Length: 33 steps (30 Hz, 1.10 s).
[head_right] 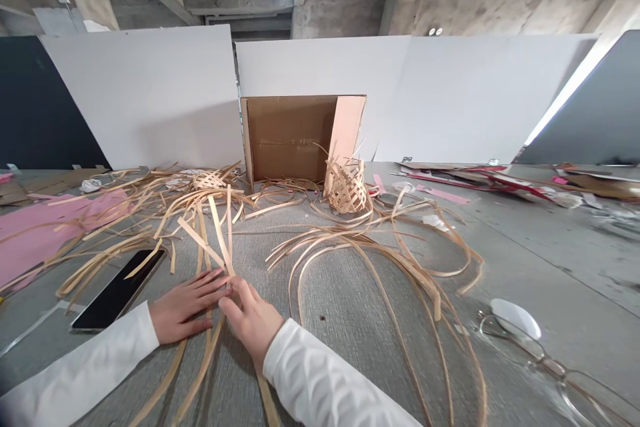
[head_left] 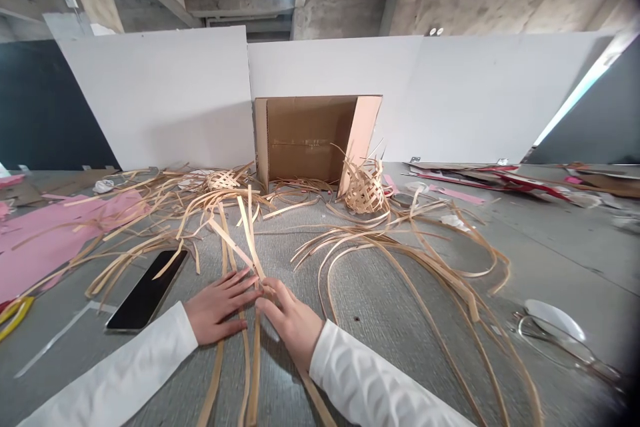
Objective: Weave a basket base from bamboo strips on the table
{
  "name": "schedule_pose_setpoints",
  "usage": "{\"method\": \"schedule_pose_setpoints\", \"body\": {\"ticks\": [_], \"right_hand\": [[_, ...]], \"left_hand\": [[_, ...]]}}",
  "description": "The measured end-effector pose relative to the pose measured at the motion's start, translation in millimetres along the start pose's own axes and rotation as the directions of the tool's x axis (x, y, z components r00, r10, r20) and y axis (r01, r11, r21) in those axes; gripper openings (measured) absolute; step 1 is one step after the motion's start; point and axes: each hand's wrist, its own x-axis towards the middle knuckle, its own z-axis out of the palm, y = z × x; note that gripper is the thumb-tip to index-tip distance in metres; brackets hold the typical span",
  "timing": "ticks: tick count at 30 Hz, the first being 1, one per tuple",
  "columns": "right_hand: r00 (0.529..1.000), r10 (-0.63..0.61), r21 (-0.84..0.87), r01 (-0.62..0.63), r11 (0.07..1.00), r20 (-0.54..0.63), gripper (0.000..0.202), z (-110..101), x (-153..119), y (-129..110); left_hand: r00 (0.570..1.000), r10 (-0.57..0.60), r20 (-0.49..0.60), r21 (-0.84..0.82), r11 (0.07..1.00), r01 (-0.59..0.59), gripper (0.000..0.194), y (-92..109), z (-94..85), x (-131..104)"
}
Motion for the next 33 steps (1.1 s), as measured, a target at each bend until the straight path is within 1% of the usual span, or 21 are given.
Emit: {"method": "schedule_pose_setpoints", "body": {"ticks": [3,5,7,10,13,16,21,26,29,33], "right_hand": [[0.998,0.061,0.017,-0.061,0.998,-0.005,0.024,3.2,-0.1,2.8],[0.993,0.116,0.001,-0.116,0.993,0.022,0.024,6.4,-0.7,4.6],[0.988,0.142,-0.03,-0.14,0.99,0.061,0.023,8.5,-1.2,5.8],[0.981,0.134,-0.068,-0.125,0.99,0.138,0.021,8.5,-1.2,6.2],[0.977,0.143,-0.124,-0.124,0.985,0.156,0.022,7.3,-1.0,5.8],[0.98,0.117,-0.148,-0.093,0.985,0.164,0.023,7.4,-1.5,6.5],[0.975,0.091,-0.115,-0.069,0.991,0.202,0.024,8.9,-3.5,9.2],[0.962,0.138,-0.072,-0.124,0.99,0.236,0.024,5.6,-3.6,7.6],[0.957,0.168,-0.039,-0.163,0.986,0.235,0.026,6.4,-4.2,7.1],[0.952,0.193,0.007,-0.201,0.98,0.238,0.033,10.1,-4.8,8.0]], "left_hand": [[1.0,0.004,-0.002,0.013,1.0,-0.004,0.058,1.0,0.0,0.3],[1.0,0.004,-0.004,0.028,1.0,-0.004,0.056,1.6,0.0,0.8],[1.0,0.001,-0.012,0.033,0.999,-0.001,0.054,2.2,-0.2,1.2],[1.0,-0.014,-0.027,0.012,1.0,0.014,0.052,2.9,-1.3,1.5],[0.999,-0.014,-0.043,-0.031,0.999,0.012,0.051,3.3,-2.8,1.6],[0.998,0.001,-0.059,-0.055,0.998,-0.004,0.051,3.2,-3.7,1.7],[1.0,0.031,-0.004,-0.007,1.0,-0.031,0.052,2.9,-5.2,3.2],[0.999,0.008,0.054,0.018,1.0,-0.009,0.05,3.3,-7.0,4.0],[0.998,-0.01,0.056,-0.006,1.0,0.01,0.048,4.0,-7.8,3.6],[0.999,-0.022,0.041,-0.031,0.999,0.024,0.042,5.6,-8.0,3.0]]}}
